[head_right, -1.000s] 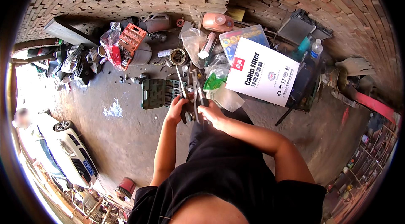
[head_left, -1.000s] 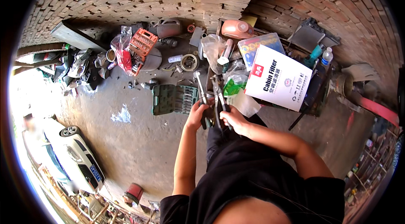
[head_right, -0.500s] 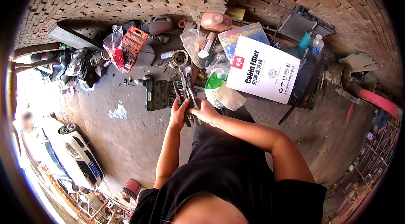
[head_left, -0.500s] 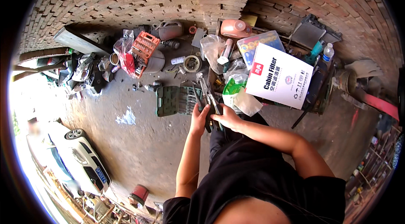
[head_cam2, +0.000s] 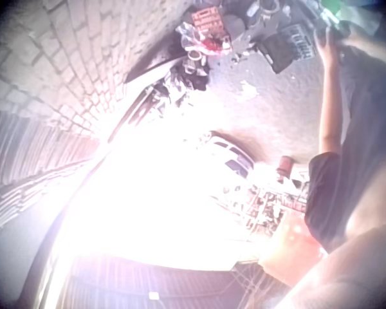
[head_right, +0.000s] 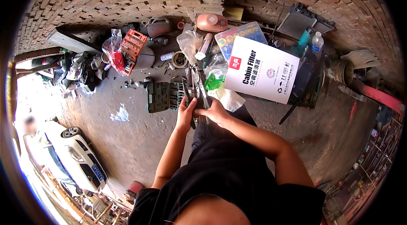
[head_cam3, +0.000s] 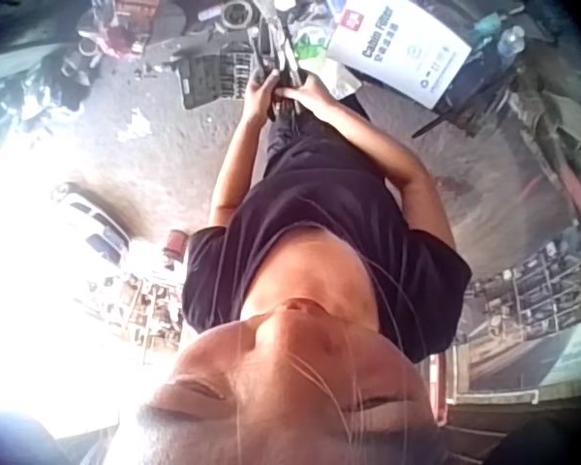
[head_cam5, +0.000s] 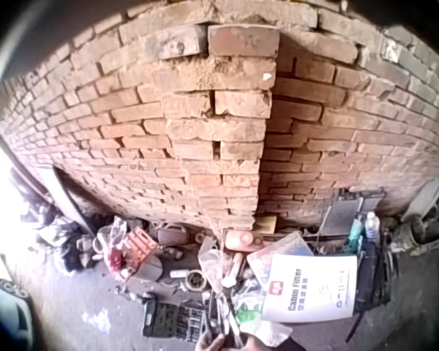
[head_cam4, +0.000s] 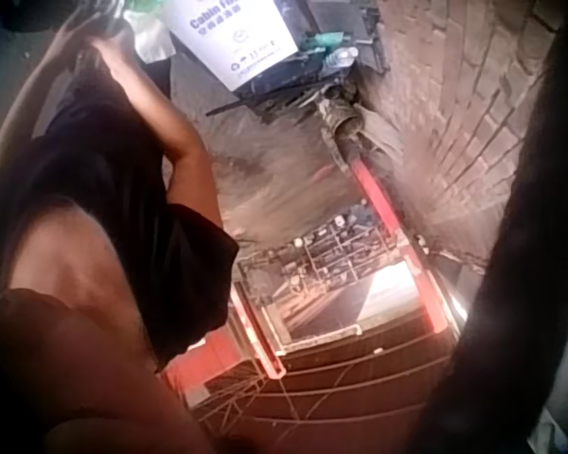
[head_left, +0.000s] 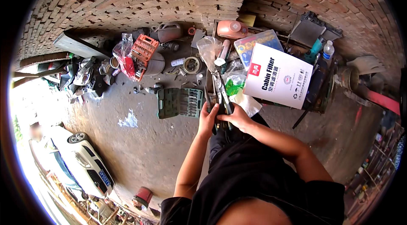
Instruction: The person sweeps debris on a concrete floor into a dustpan using a broom, then walks to a toolbox, opens it, and handles a small metal object. The person also picks up a green toolbox and places it on the floor.
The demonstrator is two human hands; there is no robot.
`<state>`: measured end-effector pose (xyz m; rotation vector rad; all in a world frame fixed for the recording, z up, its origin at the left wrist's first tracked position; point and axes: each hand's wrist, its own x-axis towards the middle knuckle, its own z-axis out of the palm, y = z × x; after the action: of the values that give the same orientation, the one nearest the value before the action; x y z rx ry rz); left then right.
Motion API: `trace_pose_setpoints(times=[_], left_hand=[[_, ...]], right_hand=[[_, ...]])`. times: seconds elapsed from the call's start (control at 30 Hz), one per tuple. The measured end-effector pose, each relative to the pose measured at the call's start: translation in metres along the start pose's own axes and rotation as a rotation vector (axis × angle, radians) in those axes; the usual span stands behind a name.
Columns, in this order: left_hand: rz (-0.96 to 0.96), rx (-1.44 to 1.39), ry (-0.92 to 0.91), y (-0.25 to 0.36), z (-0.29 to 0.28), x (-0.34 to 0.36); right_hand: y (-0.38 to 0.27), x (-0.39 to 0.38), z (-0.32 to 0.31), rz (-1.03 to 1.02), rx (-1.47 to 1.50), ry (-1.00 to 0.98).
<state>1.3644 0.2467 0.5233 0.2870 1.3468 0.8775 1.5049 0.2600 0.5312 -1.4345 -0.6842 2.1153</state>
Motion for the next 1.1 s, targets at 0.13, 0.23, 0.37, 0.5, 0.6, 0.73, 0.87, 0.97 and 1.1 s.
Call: trace_pose_setpoints(times=[0.13, 0.23, 0.37, 0.5, 0.6, 0.73, 0.87, 0.97, 1.1], left_hand=[[-0.019, -0.089, -0.028, 0.008, 0.015, -0.004], [-0.014, -0.070, -0.029, 0.010, 0.020, -0.002], [0.113, 0.172, -0.057, 0.004, 0.023, 0.010], [0.329, 0.437, -0.084, -0.015, 0.025, 0.024], [0.308, 0.561, -0.218, -0.003, 0.036, 0.024], [0.370, 0.569, -0.230, -0.004, 0.057, 0.035], [0.272, 0.680, -0.020, -0.008, 0.060, 0.073], [0.414, 0.882, 0.191, -0.017, 0.063, 0.112], [0.536, 0.894, 0.326, -0.006, 0.088, 0.131]], right_hand=[[-0.010, -0.011, -0.010, 0.060, 0.246, -0.047], [-0.021, -0.023, -0.017, 0.144, 0.467, -0.093], [-0.030, -0.030, -0.027, 0.148, 0.518, -0.178], [-0.038, -0.035, -0.038, 0.124, 0.520, -0.176], [-0.032, -0.039, -0.062, 0.075, 0.518, -0.137], [-0.046, -0.047, -0.083, -0.030, 0.456, -0.125], [-0.047, -0.058, -0.104, -0.089, 0.457, -0.202], [-0.039, -0.068, -0.120, -0.098, 0.426, -0.190], [-0.038, -0.080, -0.127, -0.079, 0.405, -0.176]])
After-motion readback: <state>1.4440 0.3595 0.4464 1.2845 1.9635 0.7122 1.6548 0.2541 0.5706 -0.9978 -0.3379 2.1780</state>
